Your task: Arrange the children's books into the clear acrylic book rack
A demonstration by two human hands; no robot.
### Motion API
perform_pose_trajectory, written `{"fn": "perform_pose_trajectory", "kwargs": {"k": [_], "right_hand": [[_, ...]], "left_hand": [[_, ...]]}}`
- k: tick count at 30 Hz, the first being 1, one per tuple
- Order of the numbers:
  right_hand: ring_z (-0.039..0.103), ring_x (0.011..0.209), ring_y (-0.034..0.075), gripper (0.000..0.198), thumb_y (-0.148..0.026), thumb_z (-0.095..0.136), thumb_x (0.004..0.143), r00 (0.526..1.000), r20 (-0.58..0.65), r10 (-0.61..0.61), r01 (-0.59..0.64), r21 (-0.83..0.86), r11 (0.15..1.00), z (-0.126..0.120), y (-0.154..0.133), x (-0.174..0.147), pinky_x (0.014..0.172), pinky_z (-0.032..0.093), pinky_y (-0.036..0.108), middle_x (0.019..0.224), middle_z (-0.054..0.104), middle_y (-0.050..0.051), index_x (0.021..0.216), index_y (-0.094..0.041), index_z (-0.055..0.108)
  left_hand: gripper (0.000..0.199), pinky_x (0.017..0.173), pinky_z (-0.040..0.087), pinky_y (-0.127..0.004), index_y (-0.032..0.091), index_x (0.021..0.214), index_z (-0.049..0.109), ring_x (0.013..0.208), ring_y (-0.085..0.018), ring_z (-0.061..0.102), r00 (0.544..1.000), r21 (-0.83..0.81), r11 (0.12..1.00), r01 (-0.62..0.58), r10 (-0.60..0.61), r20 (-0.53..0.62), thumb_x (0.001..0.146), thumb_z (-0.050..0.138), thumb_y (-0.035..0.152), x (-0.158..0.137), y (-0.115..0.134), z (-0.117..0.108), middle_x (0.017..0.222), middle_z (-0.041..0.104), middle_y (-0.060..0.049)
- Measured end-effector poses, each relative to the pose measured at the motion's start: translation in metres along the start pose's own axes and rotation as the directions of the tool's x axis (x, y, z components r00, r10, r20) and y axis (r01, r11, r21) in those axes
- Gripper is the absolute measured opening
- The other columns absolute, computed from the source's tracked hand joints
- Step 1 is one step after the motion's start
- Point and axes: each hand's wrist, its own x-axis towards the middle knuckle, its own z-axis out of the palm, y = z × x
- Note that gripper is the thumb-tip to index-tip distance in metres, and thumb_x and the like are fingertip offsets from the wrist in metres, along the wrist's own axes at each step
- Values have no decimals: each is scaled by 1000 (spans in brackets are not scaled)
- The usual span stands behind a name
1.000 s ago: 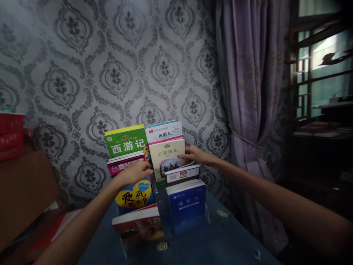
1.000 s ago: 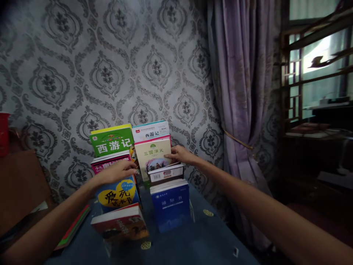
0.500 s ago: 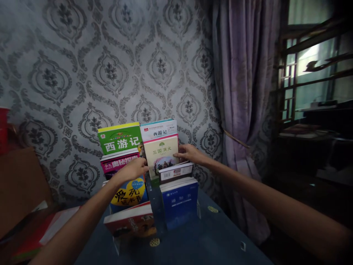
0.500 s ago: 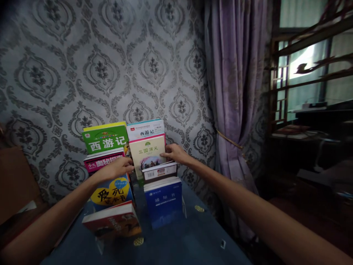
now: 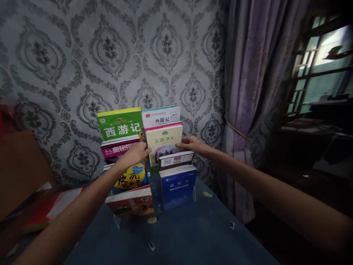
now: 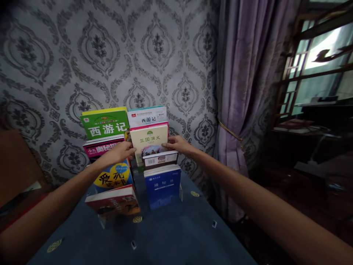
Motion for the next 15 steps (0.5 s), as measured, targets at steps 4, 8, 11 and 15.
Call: {"fn": "perform_pose_trajectory", "kwargs": {"k": [4,8,11,15], "right_hand": [[68,73,19,50,-52,81,69,1000,-11,28,-27,58,998,1,2,2,67,55,29,87,76,7,100,-14,72],[71,75,21,43,-49,81,70,998,-61,34,-29,76,997,2,3,5,69,57,32,84,75,6,92,-16,66],[69,65,19,44,-45,82,70,984,-174,26,-27,-1,1000,0,3,5,60,55,31,72,70,2,96,-18,59],[66,60,18,46,-40,80,72,974,-226,-10,-12,-95,995,-2,-2,3,54,50,28,67,66,-2,103,-19,53]], "left_hand": [[35,80,49,-31,9,101,70,92,-23,69,999,147,988,47,-46,-10,95,40,27,2,9,-2,103,73,-18],[37,81,48,-33,6,101,70,96,-27,69,997,211,975,75,-74,-12,95,39,25,1,13,0,102,73,-22],[35,76,48,-31,7,98,71,95,-27,70,996,211,974,84,-85,-7,94,42,26,-1,13,3,98,74,-22],[34,72,48,-28,8,99,70,92,-25,71,996,197,976,88,-88,-7,95,41,25,-3,13,4,98,75,-19]]}}
